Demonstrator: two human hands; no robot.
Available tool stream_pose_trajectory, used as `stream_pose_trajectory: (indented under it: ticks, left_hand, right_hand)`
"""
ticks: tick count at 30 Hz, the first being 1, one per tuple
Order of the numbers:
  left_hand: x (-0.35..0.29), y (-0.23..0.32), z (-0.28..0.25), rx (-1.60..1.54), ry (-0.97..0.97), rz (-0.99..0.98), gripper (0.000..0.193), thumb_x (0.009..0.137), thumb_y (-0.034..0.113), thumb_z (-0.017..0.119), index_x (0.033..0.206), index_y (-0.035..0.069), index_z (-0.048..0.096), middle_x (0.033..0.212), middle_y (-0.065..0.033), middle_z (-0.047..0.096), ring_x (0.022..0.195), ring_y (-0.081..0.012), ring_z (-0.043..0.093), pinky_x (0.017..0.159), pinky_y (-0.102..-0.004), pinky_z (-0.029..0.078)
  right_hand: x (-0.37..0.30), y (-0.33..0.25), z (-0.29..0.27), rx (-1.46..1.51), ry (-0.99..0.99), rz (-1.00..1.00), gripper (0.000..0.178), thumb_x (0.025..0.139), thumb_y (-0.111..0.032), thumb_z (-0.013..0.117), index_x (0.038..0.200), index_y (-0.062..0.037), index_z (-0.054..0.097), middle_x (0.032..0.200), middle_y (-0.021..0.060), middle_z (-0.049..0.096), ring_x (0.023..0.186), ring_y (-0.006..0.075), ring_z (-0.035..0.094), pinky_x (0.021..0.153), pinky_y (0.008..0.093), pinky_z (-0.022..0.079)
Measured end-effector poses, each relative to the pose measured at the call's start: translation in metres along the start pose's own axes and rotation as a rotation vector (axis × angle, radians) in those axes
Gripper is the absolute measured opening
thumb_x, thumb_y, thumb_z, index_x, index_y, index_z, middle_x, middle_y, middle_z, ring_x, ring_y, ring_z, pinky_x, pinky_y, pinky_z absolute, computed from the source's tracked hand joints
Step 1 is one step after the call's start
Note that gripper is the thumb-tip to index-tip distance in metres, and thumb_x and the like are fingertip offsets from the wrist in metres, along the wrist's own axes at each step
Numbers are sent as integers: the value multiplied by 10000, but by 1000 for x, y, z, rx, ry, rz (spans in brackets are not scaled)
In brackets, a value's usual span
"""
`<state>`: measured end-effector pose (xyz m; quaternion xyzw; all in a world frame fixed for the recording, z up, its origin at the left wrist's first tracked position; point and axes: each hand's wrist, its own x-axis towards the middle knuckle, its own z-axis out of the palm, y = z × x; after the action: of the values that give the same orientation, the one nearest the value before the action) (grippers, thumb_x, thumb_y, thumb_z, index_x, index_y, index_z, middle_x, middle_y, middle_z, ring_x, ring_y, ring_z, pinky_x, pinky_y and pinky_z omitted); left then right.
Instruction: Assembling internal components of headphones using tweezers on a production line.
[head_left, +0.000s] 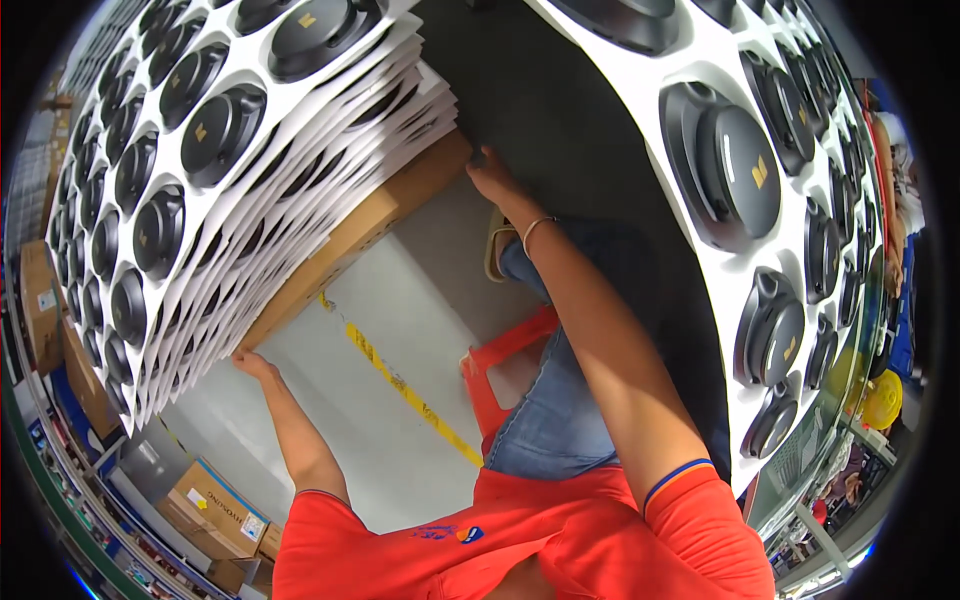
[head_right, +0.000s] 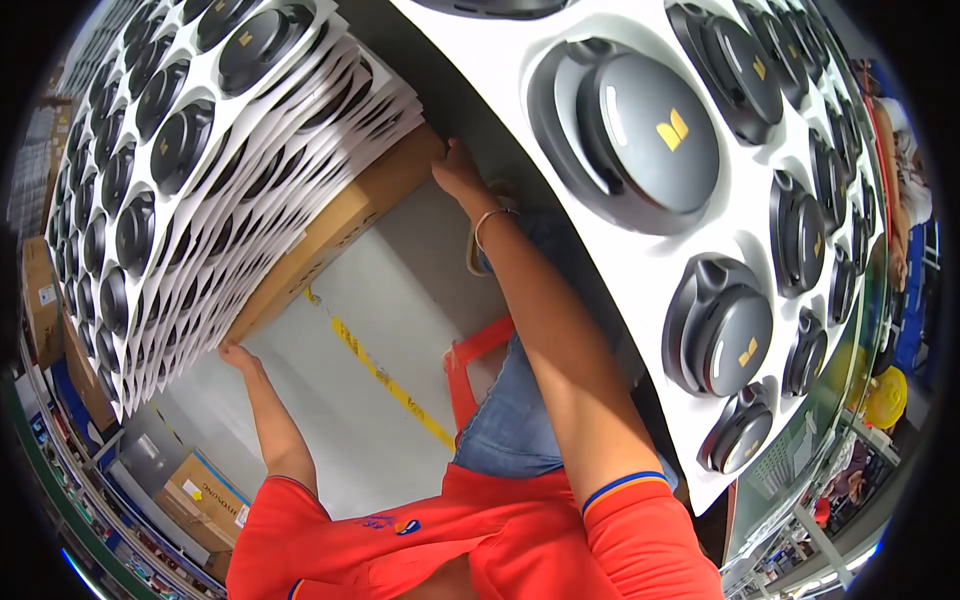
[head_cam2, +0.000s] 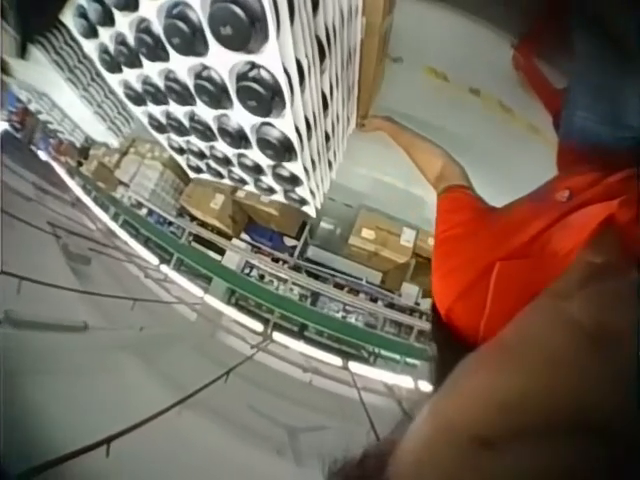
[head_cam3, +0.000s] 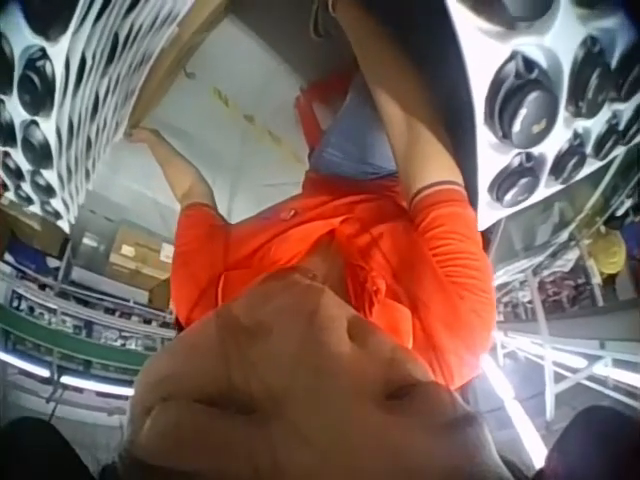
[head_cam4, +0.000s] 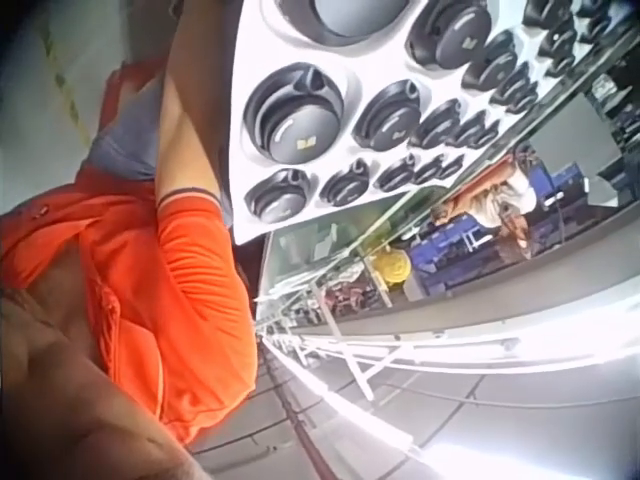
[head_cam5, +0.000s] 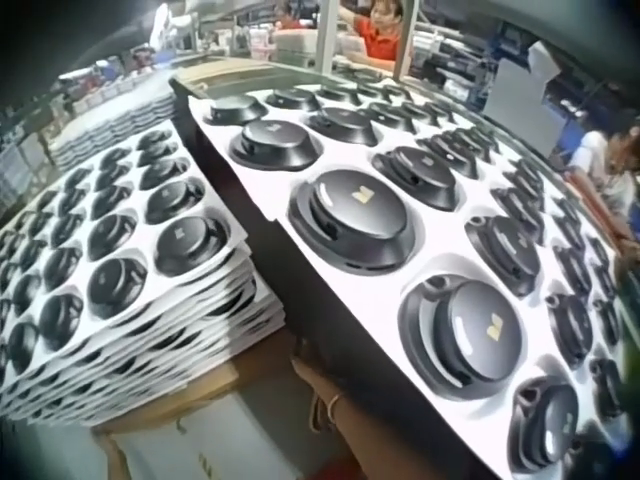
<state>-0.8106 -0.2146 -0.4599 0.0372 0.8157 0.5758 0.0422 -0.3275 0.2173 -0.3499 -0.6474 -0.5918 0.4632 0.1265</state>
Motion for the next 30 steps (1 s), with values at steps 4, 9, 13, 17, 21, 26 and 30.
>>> stream_pose_trajectory:
  ticks: [4, 9, 13, 17, 21, 26, 30]
  left_hand:
    - [18, 5, -16, 124, 92, 140, 343, 912, 30, 377, 1189, -105, 528, 1157, -175, 583, 1047, -262, 550, 987, -358, 414]
    - [0, 7, -6, 123, 105, 205, 339, 962, 74, 352, 1233, -80, 483, 1245, -202, 531, 1134, -278, 532, 1013, -389, 404]
    - [-20, 17, -3, -86, 24, 3, 352, 1014, 146, 344, 1328, 1, 404, 1330, -161, 476, 1207, -275, 494, 1035, -432, 392]
    - [-22, 18, 13, -50, -3, -6, 363, 1026, 181, 349, 1351, 21, 376, 1345, -150, 460, 1232, -263, 469, 1060, -439, 363]
    - [4, 13, -32, -14, -57, 13, 372, 1031, 211, 368, 1353, 24, 359, 1342, -143, 454, 1243, -260, 453, 1078, -433, 336]
    - [-6, 35, -31, -8, 21, -138, 347, 1025, 220, 400, 1266, -29, 424, 1279, -152, 489, 1178, -248, 488, 1059, -387, 342]
    - [-8, 26, -41, 74, -27, -108, 370, 1026, 240, 415, 1247, -55, 444, 1256, -159, 513, 1128, -241, 516, 1053, -373, 344]
  right_hand:
    - [29, -19, 9, 0, -53, -76, 627, 841, -64, 508, 1438, 39, 346, 1438, 280, 424, 1361, 385, 397, 1129, 402, 341]
    - [49, -2, 27, -134, -146, -184, 553, 916, -119, 437, 1453, -13, 357, 1458, 245, 417, 1370, 376, 379, 1121, 419, 330]
    - [44, 6, 44, -208, 3, -318, 500, 839, -50, 471, 1337, -7, 465, 1330, 272, 494, 1250, 418, 460, 1054, 470, 369]
    - [46, 12, 42, -281, 89, -315, 416, 778, -19, 521, 1193, 20, 526, 1186, 293, 540, 1134, 456, 498, 984, 522, 384]
    - [-7, 16, 57, -286, 135, -355, 404, 769, -5, 527, 1169, 51, 522, 1145, 315, 541, 1131, 486, 483, 971, 534, 380]
    - [-47, 16, 41, -326, -20, -228, 391, 776, -14, 537, 1155, 79, 528, 1141, 311, 544, 1141, 471, 488, 998, 523, 368]
    - [-60, 9, 39, -256, 338, -454, 265, 686, 25, 581, 947, 33, 623, 945, 265, 620, 950, 466, 567, 849, 529, 447]
